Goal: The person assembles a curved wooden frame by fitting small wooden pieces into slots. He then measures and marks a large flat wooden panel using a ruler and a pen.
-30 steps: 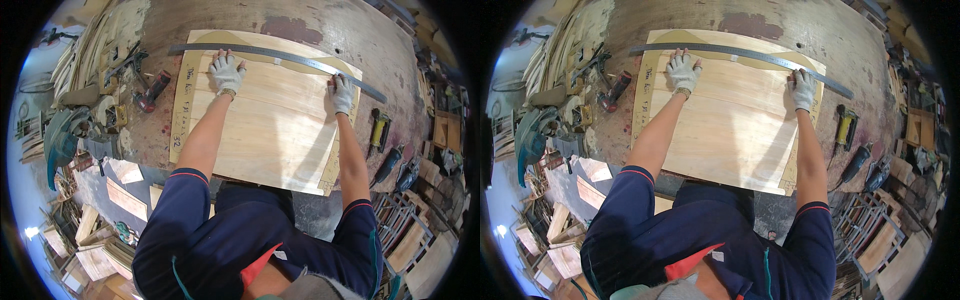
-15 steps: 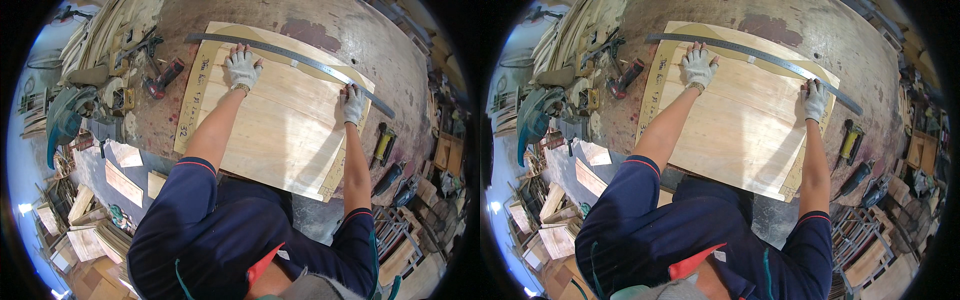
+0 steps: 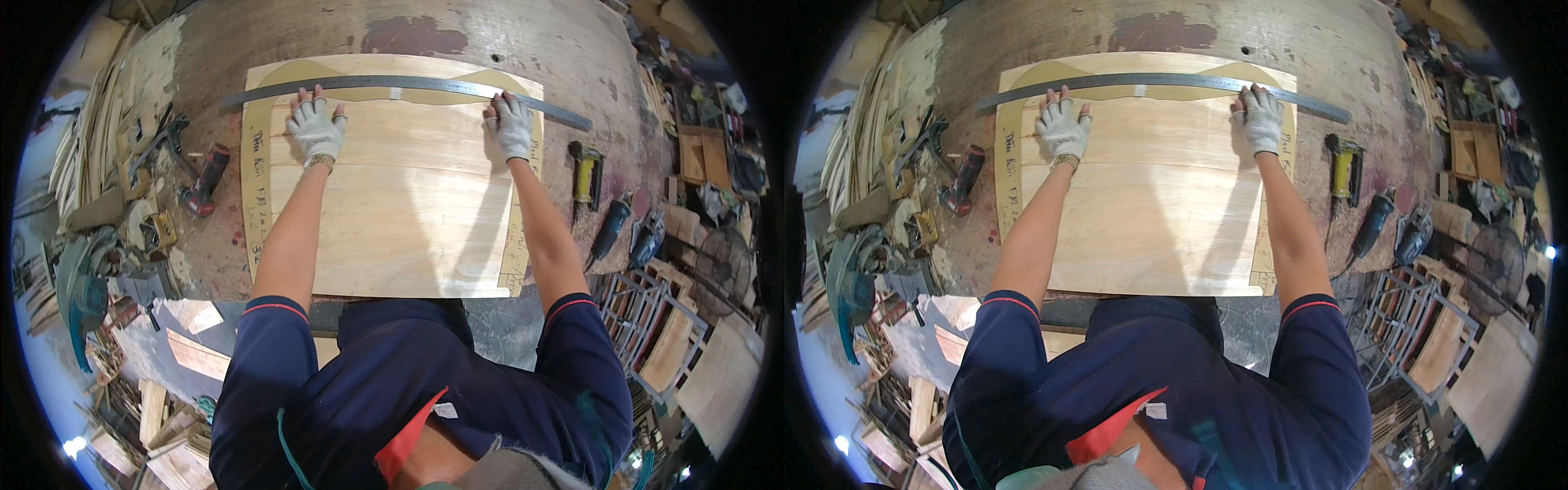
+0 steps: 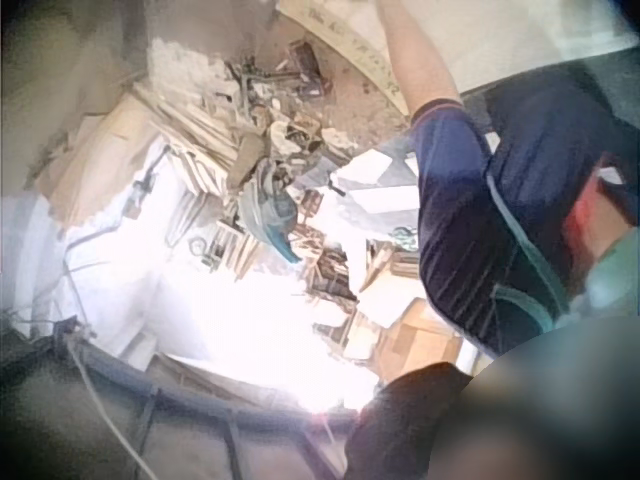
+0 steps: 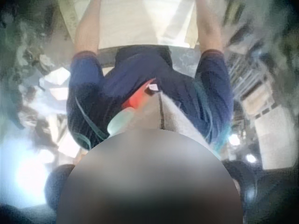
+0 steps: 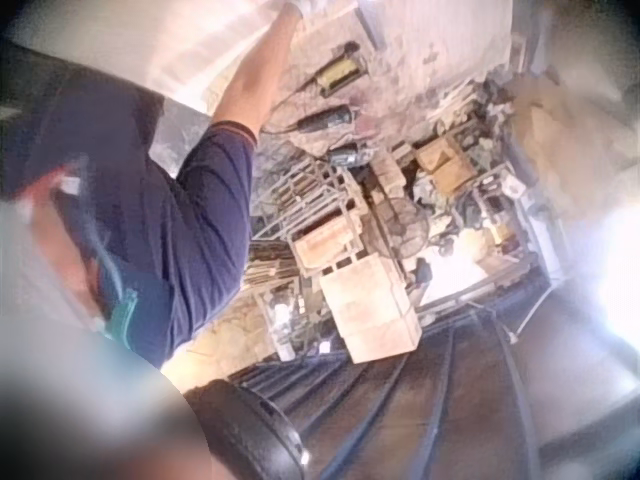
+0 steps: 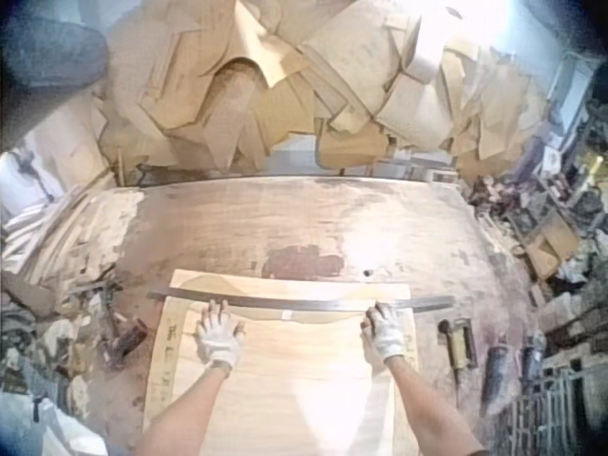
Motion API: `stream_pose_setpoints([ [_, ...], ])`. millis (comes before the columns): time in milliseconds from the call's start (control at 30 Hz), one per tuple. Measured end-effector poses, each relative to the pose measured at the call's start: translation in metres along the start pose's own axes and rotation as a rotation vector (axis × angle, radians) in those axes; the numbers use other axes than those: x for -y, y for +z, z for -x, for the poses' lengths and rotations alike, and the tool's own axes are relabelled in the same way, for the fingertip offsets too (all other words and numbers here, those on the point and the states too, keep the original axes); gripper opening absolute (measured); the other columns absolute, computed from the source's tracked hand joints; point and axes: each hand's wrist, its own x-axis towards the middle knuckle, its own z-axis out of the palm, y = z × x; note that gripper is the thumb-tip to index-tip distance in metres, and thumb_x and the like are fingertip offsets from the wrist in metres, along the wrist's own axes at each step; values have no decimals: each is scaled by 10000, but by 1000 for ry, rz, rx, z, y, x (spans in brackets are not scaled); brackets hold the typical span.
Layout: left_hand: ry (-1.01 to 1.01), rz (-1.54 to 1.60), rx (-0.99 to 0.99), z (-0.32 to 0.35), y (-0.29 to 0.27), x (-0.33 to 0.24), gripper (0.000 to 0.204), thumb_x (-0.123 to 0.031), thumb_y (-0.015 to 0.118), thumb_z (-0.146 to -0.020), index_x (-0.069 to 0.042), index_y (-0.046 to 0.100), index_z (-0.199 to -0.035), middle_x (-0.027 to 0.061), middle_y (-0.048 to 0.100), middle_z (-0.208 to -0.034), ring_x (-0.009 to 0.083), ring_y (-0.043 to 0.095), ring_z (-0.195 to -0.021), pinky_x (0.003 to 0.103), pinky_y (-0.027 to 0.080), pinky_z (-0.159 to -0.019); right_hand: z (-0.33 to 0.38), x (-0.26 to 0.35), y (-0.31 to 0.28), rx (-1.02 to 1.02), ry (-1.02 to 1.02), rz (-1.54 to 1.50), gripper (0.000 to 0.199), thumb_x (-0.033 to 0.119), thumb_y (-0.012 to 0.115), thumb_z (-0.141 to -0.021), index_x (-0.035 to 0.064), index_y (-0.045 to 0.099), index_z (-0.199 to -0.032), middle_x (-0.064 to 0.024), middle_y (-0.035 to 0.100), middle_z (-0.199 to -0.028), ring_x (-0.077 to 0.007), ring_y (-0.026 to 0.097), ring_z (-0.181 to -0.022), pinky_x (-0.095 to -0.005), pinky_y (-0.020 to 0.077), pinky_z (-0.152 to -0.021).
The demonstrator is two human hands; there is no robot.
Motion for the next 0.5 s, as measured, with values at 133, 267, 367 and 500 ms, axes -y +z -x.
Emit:
stream_pose_setpoints([
  [133, 2, -33, 47, 0, 1, 1, 712, -624, 464, -974, -240, 369, -1566, 118, 297, -1643, 356, 283, -1496, 585, 242, -1161, -2, 0, -1, -21, -14, 41, 378, 342, 635, -917, 151, 691, -1238, -85, 637, -1318, -286, 575, -1191, -458, 421, -985],
  [267, 17, -11, 13, 0, 3, 1, 711, -629, 445, -976, -236, 380, -1565, 121, 327, -1633, 373, 310, -1486, 602, 239, -1158, -3, -1, 1, 17, 21, 14, 385, 324, 634, -902, 145, 690, -1237, -93, 632, -1327, -302, 567, -1206, -463, 417, -998],
  [367, 33, -25, 0, 0, 4, 1, 712, -628, 443, -976, -240, 372, -1569, 122, 324, -1634, 369, 299, -1491, 604, 233, -1159, -2, 1, 1, 13, 35, 3, 386, 325, 630, -905, 135, 687, -1236, -120, 616, -1347, -324, 545, -1243, -476, 408, -1020],
  [500, 14, -61, -5, 1, 1, 2, 731, -624, 467, -966, -224, 368, -1570, 136, 316, -1634, 367, 287, -1492, 601, 231, -1160, 0, 3, 1, 16, 44, -8, 407, 347, 634, -913, 122, 667, -1251, -137, 578, -1388, -343, 515, -1295, -509, 385, -1062],
])
